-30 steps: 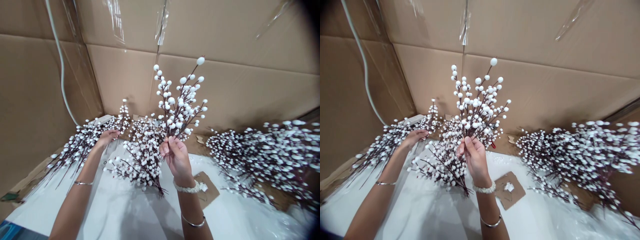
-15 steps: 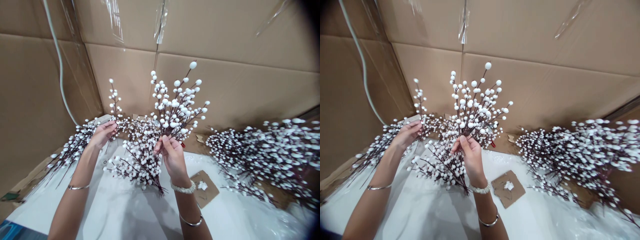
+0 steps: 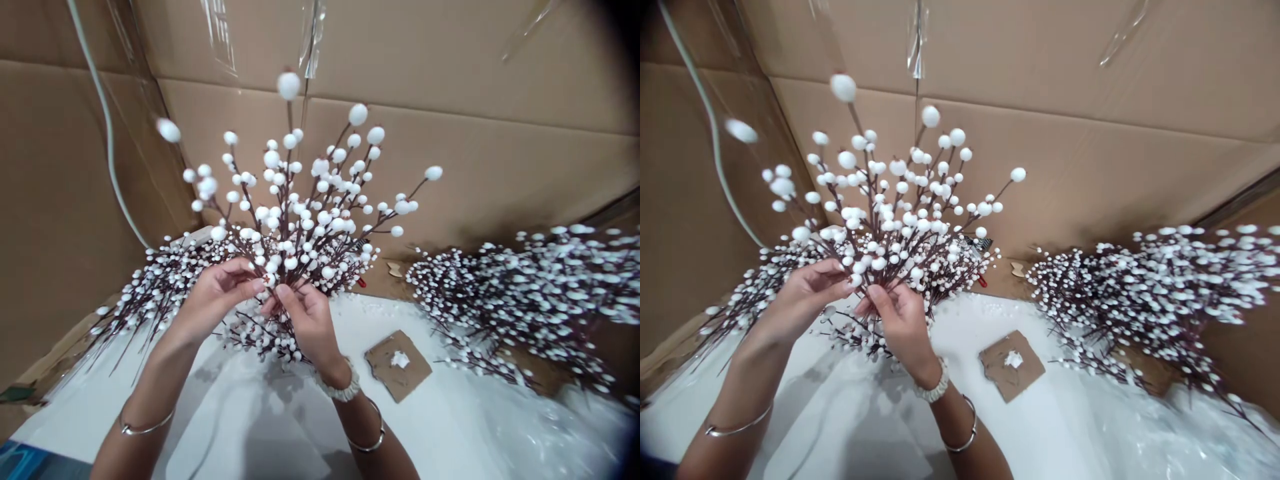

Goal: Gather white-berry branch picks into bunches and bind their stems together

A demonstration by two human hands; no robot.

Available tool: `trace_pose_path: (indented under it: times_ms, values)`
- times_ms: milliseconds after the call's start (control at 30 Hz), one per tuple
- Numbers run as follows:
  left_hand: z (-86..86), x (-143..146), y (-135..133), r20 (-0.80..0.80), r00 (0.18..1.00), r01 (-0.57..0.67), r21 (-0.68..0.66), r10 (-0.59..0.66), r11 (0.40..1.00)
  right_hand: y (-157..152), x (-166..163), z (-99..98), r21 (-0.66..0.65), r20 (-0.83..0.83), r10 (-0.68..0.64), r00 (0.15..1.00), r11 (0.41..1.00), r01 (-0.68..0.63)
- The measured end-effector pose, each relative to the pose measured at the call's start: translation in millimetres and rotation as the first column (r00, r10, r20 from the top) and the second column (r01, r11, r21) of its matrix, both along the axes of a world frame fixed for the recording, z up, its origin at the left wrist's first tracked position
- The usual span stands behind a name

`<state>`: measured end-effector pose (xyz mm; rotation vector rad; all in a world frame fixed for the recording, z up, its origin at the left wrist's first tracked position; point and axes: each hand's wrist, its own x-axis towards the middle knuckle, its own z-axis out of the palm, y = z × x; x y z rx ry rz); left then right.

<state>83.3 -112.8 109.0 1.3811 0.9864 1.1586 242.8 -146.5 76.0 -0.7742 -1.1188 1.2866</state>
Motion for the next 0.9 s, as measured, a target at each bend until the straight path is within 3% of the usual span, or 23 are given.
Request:
trace_pose_path:
  times_ms: [300,400,500,600,700,800,900]
  values:
    - [-2.1,9.1,-0.3,-0.015,0.996,-0.092,0.071,0.093,0.993,1.5,-2.0,0.2,0.020,0.009,0.086,0.996,0.996,-0.086]
    - [-1.4,0.9,5.0,-0.109,0.990,-0.075,0.126,0.089,0.989,3.3,0.4,-0.2,-0.008,0.002,0.102,0.995,0.995,-0.102]
    - [-8.9,-21.1,28.8,-0.268,0.950,-0.109,0.201,0.162,0.973,8.3,8.0,-1.2,-0.033,-0.055,0.042,0.998,0.998,-0.044]
    - [-36.8,-45.0,68.4,-0.451,0.855,-0.205,0.156,0.255,0.966,15.1,21.2,-1.2,-0.029,-0.124,-0.053,0.991,0.998,0.050]
    - [-80.0,-52.3,103.3,-0.537,0.822,-0.206,0.026,0.188,0.978,19.9,34.4,0.3,-0.032,-0.160,-0.118,0.980,0.993,0.114]
    - [-118.8,-43.3,119.7,-0.558,0.815,-0.213,-0.043,0.153,0.976,21.3,41.7,2.3,-0.034,-0.175,-0.158,0.972,0.987,0.154]
    - [-141.6,-33.2,123.0,-0.555,0.809,-0.261,-0.048,0.192,0.964,21.4,42.9,3.5,-0.027,-0.178,-0.174,0.969,0.985,0.172]
